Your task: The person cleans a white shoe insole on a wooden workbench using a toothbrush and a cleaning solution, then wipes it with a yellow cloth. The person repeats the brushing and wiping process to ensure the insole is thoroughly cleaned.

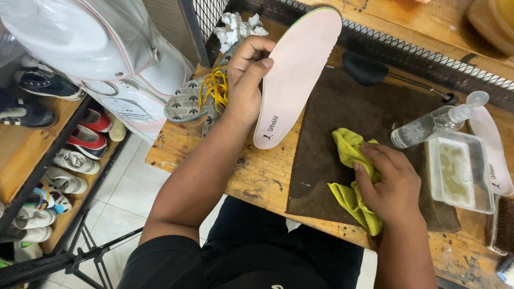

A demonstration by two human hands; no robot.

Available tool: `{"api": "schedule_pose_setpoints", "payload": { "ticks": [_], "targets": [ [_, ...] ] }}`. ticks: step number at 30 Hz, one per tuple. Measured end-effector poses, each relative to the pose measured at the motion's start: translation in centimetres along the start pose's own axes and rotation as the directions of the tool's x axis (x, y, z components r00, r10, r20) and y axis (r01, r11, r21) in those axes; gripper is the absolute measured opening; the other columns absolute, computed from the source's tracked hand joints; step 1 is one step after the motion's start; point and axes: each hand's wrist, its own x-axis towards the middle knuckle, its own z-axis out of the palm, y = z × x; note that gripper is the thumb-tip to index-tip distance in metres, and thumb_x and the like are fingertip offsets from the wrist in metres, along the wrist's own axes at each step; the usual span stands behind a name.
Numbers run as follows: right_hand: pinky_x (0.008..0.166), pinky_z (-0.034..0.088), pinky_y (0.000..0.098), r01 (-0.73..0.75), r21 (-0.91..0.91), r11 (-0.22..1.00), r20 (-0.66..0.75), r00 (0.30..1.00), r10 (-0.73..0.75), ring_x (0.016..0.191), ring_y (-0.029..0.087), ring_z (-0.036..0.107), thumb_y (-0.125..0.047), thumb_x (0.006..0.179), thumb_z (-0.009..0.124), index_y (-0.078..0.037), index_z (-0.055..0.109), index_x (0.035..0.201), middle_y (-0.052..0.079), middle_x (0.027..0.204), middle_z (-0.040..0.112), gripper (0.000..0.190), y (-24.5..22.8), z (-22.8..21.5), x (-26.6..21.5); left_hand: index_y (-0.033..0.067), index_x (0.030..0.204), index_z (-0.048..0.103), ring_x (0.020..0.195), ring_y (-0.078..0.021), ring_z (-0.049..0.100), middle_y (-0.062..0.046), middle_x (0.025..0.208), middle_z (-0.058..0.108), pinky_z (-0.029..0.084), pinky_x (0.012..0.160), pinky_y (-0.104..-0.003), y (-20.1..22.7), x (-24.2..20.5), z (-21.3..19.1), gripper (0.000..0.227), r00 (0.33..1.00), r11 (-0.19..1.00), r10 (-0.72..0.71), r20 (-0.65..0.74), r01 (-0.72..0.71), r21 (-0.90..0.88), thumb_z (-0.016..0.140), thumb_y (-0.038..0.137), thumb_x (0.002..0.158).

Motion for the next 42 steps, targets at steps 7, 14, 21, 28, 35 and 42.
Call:
{"api": "schedule_pose_setpoints", "payload": {
  "ticks": [7, 14, 21, 28, 35, 42],
  "targets": [
    [0.097, 0.057, 0.042, 0.015, -0.011, 1.0, -0.009, 1.0, -0.015, 0.113, 0.031, 0.07, -0.015, 0.098, 0.075, -0.003, 0.074, 0.122, 0.013, 0.124, 0.072, 0.027, 0.28, 0.21, -0.18, 0.0084, 0.103, 0.065, 0.085, -0.0121, 0.056, -0.002, 0.092, 0.064, 0.043, 0.076, -0.027, -0.22, -0.01, -0.05, 0.017, 1.0, 1.0, 0.016, 0.005, -0.016, -0.003, 0.055, 0.01, 0.09],
    [0.097, 0.057, 0.0419, -0.003, -0.001, 1.0, 0.004, 1.0, 0.003, 0.113, 0.031, 0.07, -0.015, 0.098, 0.074, -0.003, 0.075, 0.122, 0.014, 0.124, 0.072, 0.027, 0.03, 0.01, -0.04, 0.0086, 0.102, 0.066, 0.083, -0.0112, 0.055, -0.001, 0.09, 0.063, 0.041, 0.074, -0.027, -0.36, -0.02, -0.1, 0.016, 1.0, 1.0, 0.009, -0.012, -0.009, 0.008, 0.056, 0.012, 0.089],
    [0.099, 0.056, 0.042, -0.002, -0.01, 1.0, 0.007, 1.0, 0.002, 0.115, 0.031, 0.069, -0.015, 0.098, 0.074, -0.003, 0.074, 0.123, 0.013, 0.125, 0.072, 0.028, -0.03, -0.04, -0.06, 0.0095, 0.1, 0.066, 0.08, -0.0105, 0.052, 0.0, 0.087, 0.061, 0.039, 0.072, -0.027, -0.34, 0.03, -0.12, 0.016, 1.0, 1.0, -0.002, -0.03, 0.002, 0.013, 0.055, 0.011, 0.088],
    [0.098, 0.056, 0.0413, -0.001, -0.008, 1.0, 0.015, 1.0, 0.001, 0.113, 0.03, 0.069, -0.014, 0.097, 0.075, -0.002, 0.074, 0.123, 0.014, 0.125, 0.072, 0.028, 0.05, -0.06, -0.04, 0.0095, 0.1, 0.066, 0.08, -0.0099, 0.052, 0.0, 0.088, 0.062, 0.039, 0.073, -0.026, -0.51, 0.1, -0.19, 0.016, 0.999, 1.0, -0.005, -0.042, 0.006, 0.006, 0.055, 0.012, 0.088],
    [0.098, 0.056, 0.041, 0.012, -0.009, 1.0, 0.01, 1.0, -0.012, 0.114, 0.03, 0.07, -0.013, 0.097, 0.075, -0.002, 0.074, 0.122, 0.014, 0.124, 0.072, 0.027, -0.07, -0.18, 0.05, 0.009, 0.099, 0.067, 0.08, -0.0105, 0.052, 0.0, 0.087, 0.062, 0.04, 0.072, -0.027, -0.58, 0.17, -0.23, 0.016, 0.998, 1.0, -0.006, -0.057, 0.006, 0.012, 0.056, 0.011, 0.088],
    [0.098, 0.057, 0.0422, 0.024, -0.007, 1.0, 0.0, 1.0, -0.024, 0.112, 0.031, 0.07, -0.013, 0.098, 0.075, -0.002, 0.074, 0.122, 0.015, 0.124, 0.072, 0.027, -0.07, -0.11, 0.05, 0.0098, 0.098, 0.067, 0.081, -0.0104, 0.053, 0.001, 0.087, 0.063, 0.041, 0.073, -0.027, -0.63, 0.19, -0.24, 0.016, 0.997, 1.0, -0.019, -0.078, 0.02, 0.021, 0.055, 0.01, 0.087]
  ]
}}
